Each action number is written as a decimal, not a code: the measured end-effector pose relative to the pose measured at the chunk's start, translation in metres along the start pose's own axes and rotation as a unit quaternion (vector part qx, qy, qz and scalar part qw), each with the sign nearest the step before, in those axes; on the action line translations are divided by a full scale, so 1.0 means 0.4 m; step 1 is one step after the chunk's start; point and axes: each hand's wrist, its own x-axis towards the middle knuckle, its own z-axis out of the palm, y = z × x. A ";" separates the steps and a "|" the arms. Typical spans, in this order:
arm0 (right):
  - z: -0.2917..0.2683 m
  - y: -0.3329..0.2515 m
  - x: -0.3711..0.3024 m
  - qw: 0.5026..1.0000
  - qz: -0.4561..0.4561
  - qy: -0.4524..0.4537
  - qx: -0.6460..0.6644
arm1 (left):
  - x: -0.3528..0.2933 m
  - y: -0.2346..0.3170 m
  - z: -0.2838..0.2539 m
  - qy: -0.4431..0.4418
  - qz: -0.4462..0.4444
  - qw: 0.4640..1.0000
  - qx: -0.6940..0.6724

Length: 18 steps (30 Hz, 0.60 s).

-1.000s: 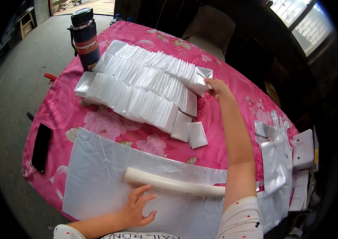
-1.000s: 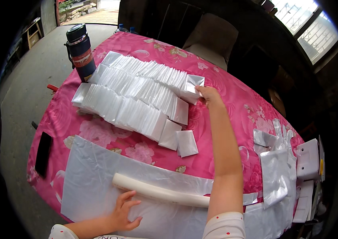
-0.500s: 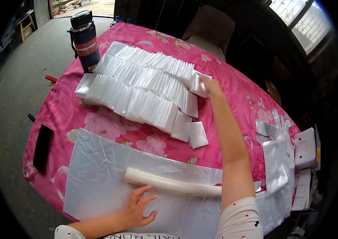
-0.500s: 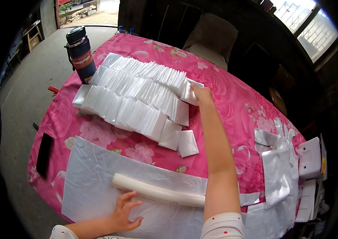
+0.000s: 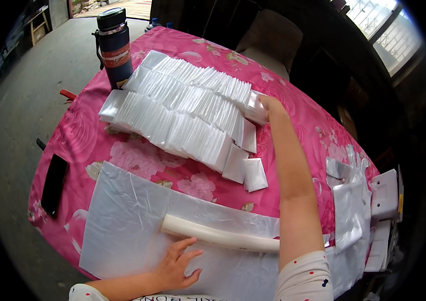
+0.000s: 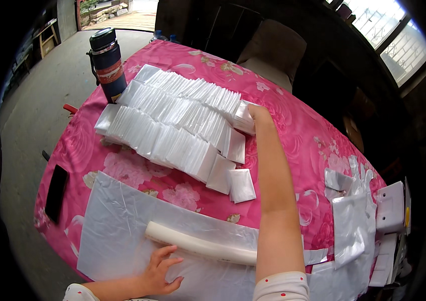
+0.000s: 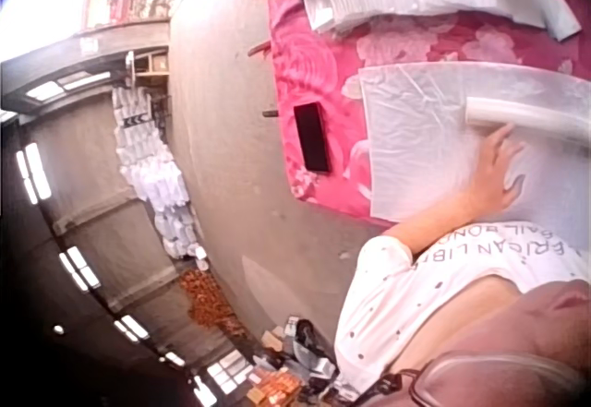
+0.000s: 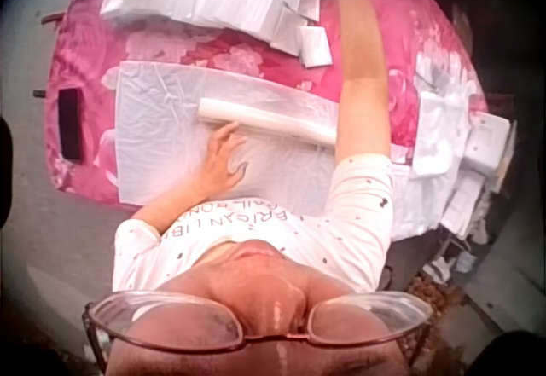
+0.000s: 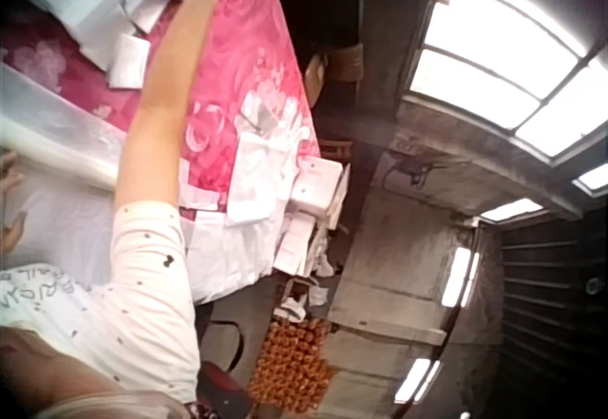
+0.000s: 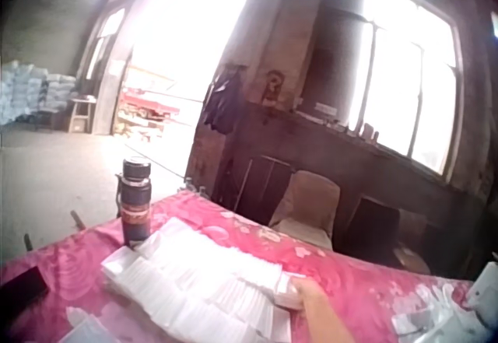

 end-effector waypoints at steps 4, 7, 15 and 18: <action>-0.026 0.006 0.017 1.000 0.010 -0.003 -0.021 | 0.008 0.004 -0.004 -0.010 0.009 1.000 -0.005; 0.008 -0.010 -0.009 0.996 -0.001 0.022 -0.084 | 0.006 0.001 -0.005 -0.007 0.004 1.000 -0.007; 0.056 -0.020 -0.039 0.999 -0.007 0.036 -0.014 | 0.001 -0.006 -0.001 -0.012 0.010 1.000 -0.005; 0.076 -0.020 -0.063 0.999 -0.029 0.014 -0.009 | 0.001 -0.004 -0.002 -0.013 0.007 1.000 -0.010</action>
